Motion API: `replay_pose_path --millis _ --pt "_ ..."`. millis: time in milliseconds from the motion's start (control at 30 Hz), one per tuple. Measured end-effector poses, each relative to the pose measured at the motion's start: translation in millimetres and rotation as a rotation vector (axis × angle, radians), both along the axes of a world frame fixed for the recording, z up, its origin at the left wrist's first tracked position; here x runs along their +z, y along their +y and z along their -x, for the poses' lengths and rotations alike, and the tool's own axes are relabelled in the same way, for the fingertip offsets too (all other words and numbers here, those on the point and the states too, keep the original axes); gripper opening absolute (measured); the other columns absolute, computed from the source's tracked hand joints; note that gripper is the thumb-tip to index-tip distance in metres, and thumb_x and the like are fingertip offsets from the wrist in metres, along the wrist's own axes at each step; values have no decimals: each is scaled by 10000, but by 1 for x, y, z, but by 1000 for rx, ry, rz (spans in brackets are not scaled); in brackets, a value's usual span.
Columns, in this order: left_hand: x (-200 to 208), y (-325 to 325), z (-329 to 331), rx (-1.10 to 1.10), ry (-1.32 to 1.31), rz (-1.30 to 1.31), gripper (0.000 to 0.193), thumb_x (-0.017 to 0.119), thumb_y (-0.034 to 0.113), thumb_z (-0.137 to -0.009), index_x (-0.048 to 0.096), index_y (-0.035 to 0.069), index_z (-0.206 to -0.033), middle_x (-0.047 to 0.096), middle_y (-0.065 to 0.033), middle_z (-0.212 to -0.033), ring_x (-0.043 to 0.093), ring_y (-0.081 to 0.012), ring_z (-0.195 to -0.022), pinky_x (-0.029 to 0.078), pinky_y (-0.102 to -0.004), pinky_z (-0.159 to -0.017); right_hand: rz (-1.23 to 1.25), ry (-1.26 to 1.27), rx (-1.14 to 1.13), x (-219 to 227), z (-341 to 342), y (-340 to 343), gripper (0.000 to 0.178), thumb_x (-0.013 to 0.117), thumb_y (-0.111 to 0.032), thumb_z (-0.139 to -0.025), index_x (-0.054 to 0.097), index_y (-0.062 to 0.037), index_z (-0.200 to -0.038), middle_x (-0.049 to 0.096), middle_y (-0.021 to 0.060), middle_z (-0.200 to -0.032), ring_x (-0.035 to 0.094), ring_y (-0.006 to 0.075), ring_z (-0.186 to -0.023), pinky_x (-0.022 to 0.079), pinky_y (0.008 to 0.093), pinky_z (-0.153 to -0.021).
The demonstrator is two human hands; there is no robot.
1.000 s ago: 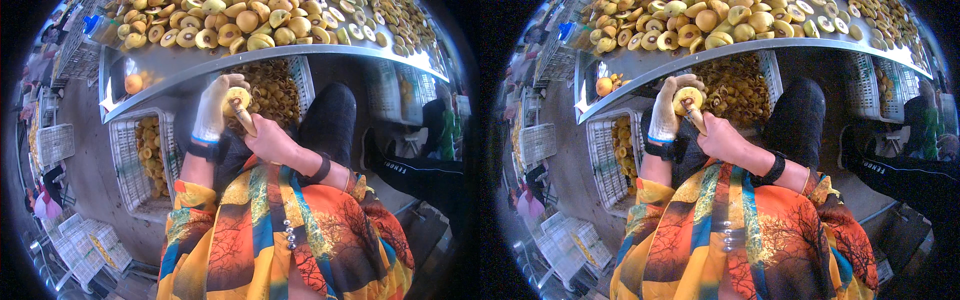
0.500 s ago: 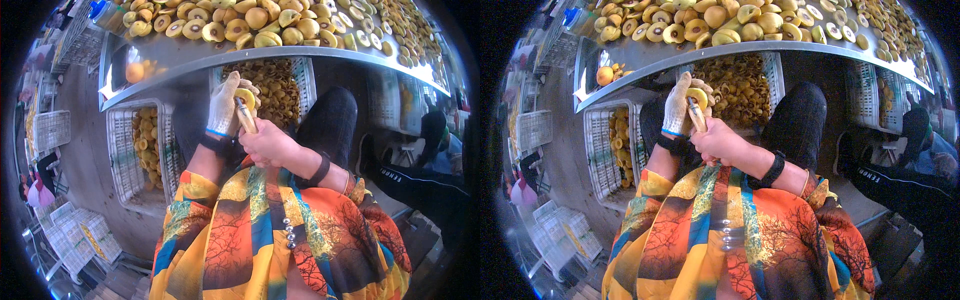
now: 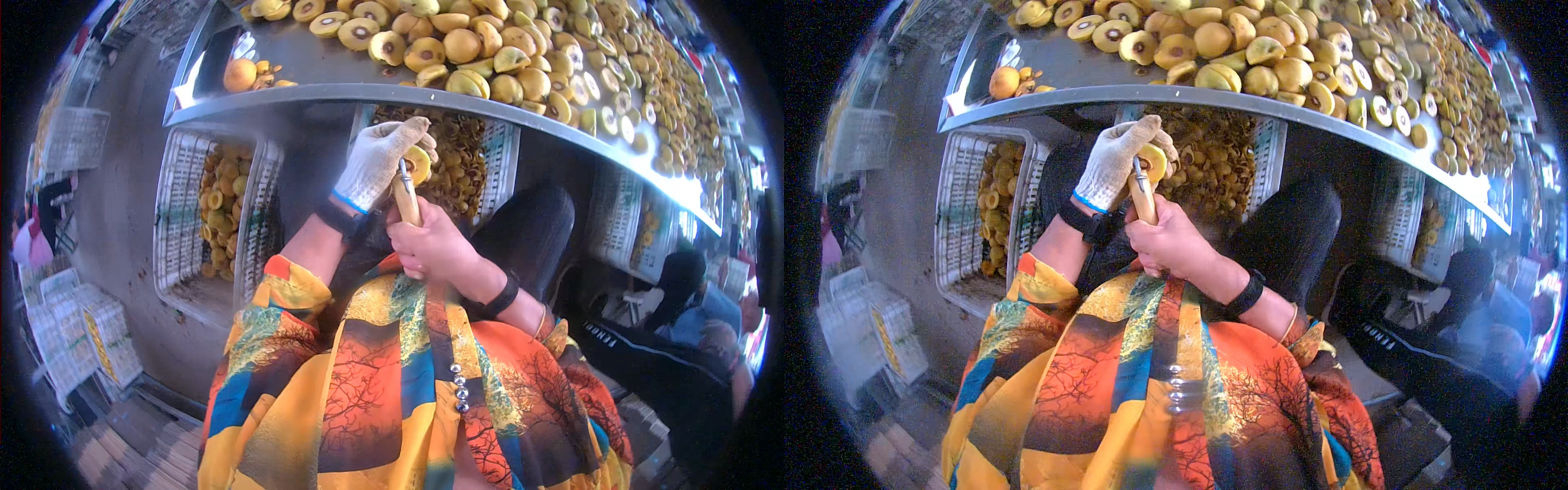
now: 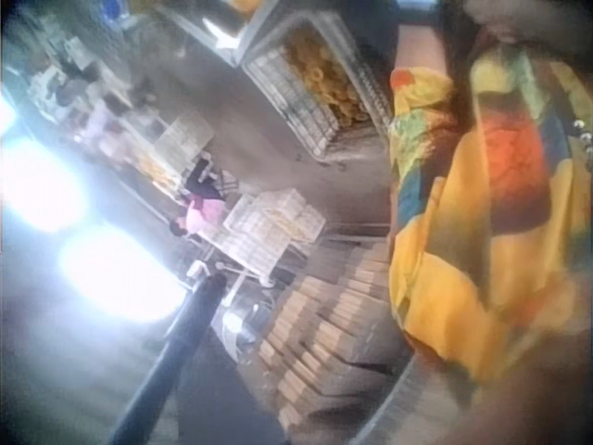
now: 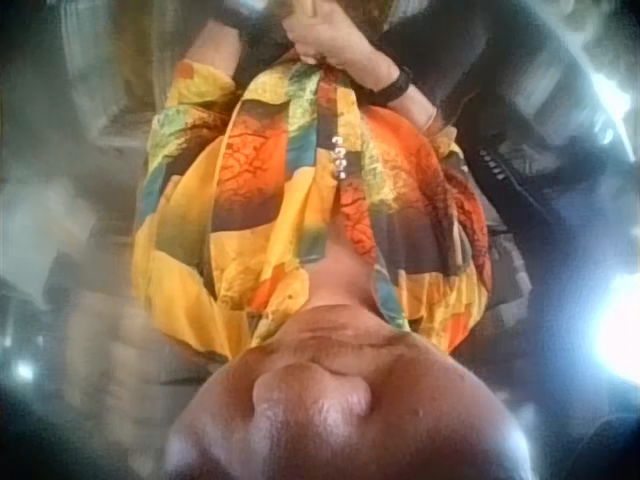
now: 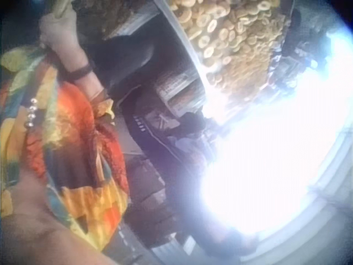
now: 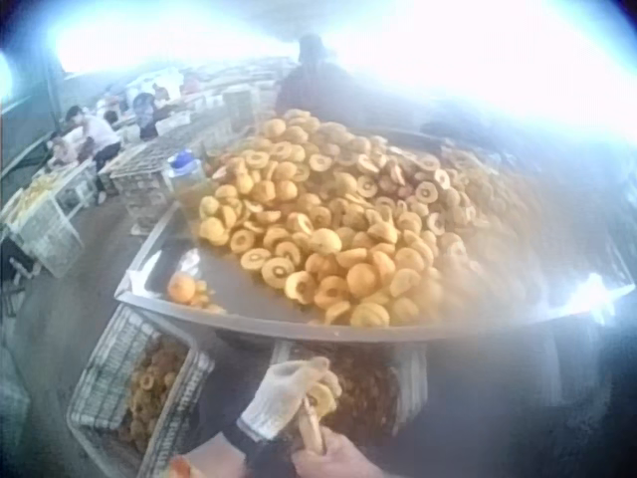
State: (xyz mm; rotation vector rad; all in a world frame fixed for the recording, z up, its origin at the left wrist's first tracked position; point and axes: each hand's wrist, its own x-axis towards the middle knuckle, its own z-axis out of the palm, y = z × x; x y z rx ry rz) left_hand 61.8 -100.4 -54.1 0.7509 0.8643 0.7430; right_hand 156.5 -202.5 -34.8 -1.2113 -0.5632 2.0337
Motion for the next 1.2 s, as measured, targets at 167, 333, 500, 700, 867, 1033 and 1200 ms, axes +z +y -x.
replay_pose_path --millis 167,333,500,700,867,1033,1200 --pt "-6 1 2 18 -135 173 379 562 387 -866 586 17 -788 624 -122 -692 606 -199 -532 484 -269 -461 -137 -143 -40 -14 7 1 200 478 -19 -796 425 -45 -987 451 0 -569 414 89 -357 344 256 -307" --pt "-11 1 12 97 -321 384 362 520 417 -883 546 56 -898 620 -124 -734 602 -227 -525 494 -295 -463 -874 -721 -92 -43 9 4 185 542 -48 -788 473 -24 -958 570 75 -679 560 119 -535 477 264 -501" --pt "-48 4 34 323 -465 467 476 405 516 -899 536 59 -922 609 -135 -857 601 -267 -774 510 -392 -607 -837 -868 -237 -31 -3 10 209 591 -94 -795 513 11 -958 599 141 -648 617 171 -563 479 307 -509" --pt "-40 5 46 413 -598 376 495 344 407 -944 464 -59 -1064 557 -257 -981 561 -396 -878 488 -472 -788 -725 -960 -151 -132 -40 5 211 612 -160 -790 535 9 -889 602 165 -703 606 260 -592 480 348 -544" --pt "-36 0 50 522 -530 398 490 475 332 -922 397 -111 -1118 483 -273 -1114 505 -409 -1009 460 -492 -890 -190 -400 -4 -83 -50 19 173 595 -153 -799 525 -21 -887 491 36 -594 468 128 -427 375 283 -373" --pt "-29 -6 85 495 -400 152 461 515 319 -904 418 -75 -1123 513 -235 -1085 531 -357 -994 464 -448 -893 -76 -294 72 -40 -44 18 164 584 -117 -812 487 -29 -911 435 -5 -565 384 93 -335 309 248 -298" --pt "0 -8 166 814 674 -310 318 618 222 -841 569 24 -1085 586 -112 -1066 571 -208 -937 487 -317 -788 -147 -141 5 -22 -53 13 173 600 -98 -805 482 -13 -899 434 -10 -559 390 73 -348 313 227 -308"
